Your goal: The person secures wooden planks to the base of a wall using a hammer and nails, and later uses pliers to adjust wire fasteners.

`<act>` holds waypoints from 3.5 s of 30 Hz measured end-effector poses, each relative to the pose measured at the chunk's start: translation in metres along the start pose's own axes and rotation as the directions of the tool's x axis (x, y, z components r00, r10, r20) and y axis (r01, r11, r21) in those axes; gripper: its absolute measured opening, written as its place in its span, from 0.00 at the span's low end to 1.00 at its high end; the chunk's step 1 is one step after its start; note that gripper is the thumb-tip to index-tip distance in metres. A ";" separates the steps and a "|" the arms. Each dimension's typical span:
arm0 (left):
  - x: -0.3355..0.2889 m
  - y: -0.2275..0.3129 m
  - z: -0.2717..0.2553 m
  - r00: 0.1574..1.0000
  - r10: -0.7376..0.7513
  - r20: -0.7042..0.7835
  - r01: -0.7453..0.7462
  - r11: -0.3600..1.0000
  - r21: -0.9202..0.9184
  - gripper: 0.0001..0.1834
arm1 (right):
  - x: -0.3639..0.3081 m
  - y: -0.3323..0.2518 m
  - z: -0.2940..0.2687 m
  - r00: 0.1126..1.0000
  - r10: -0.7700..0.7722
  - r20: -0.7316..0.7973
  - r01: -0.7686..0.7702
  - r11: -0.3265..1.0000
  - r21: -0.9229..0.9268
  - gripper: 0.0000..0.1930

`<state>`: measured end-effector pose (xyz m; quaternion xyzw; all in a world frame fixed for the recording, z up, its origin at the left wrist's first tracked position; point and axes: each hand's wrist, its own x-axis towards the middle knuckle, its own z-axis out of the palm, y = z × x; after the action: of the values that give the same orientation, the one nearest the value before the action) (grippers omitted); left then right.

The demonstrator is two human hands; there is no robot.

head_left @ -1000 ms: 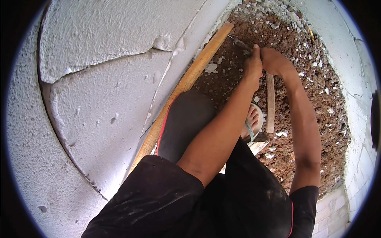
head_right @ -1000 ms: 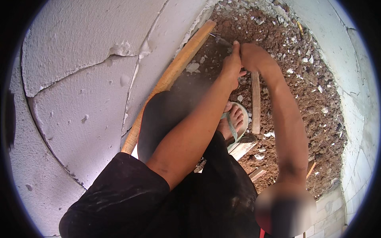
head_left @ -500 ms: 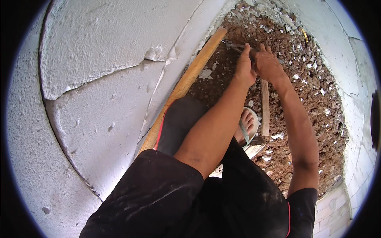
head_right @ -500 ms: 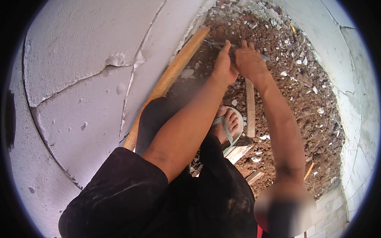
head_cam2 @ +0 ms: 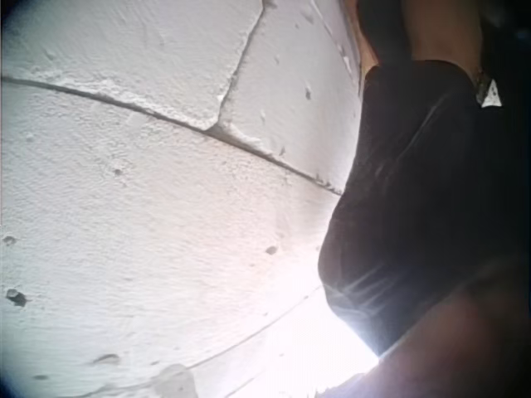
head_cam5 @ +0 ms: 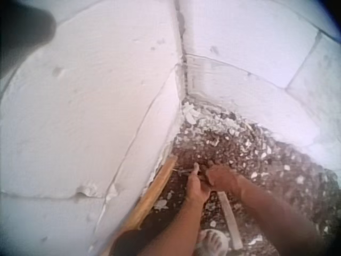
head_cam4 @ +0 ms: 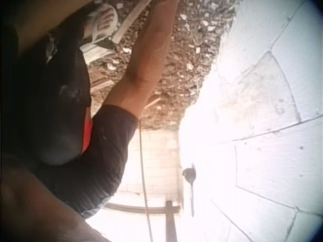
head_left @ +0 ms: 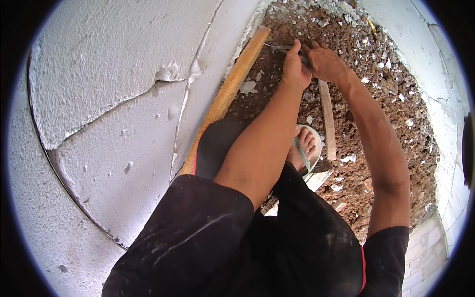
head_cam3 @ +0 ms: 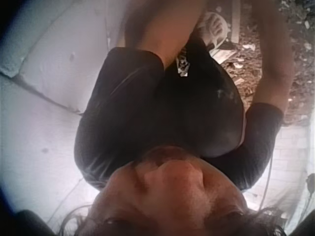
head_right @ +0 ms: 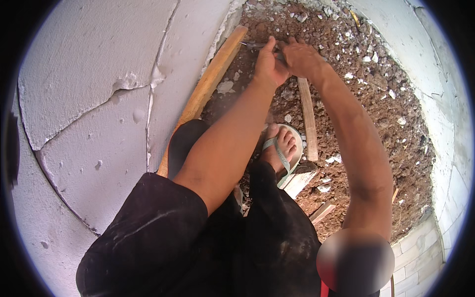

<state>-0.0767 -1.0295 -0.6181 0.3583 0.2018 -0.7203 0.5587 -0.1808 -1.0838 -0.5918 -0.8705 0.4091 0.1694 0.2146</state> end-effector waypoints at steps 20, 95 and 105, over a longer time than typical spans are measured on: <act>0.004 0.032 0.001 0.990 -0.113 -0.084 0.105 0.990 -0.095 0.21 | 0.008 -0.044 -0.061 0.999 0.030 0.044 -0.027 0.997 -0.077 0.11; -0.330 0.038 0.013 0.429 0.411 0.805 -0.792 -0.258 0.554 0.16 | -0.122 -0.249 0.062 0.472 0.876 -0.099 0.256 -0.028 0.966 0.25; -0.333 0.118 -0.042 0.559 0.316 0.766 -0.579 -0.512 0.634 0.10 | -0.116 -0.190 0.059 0.602 0.747 0.283 0.321 -0.551 0.770 0.13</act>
<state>0.0875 -0.8156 -0.3863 0.6146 -0.6482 -0.2733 0.3570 -0.1091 -0.8707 -0.5429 -0.0536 0.6182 -0.4948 0.6084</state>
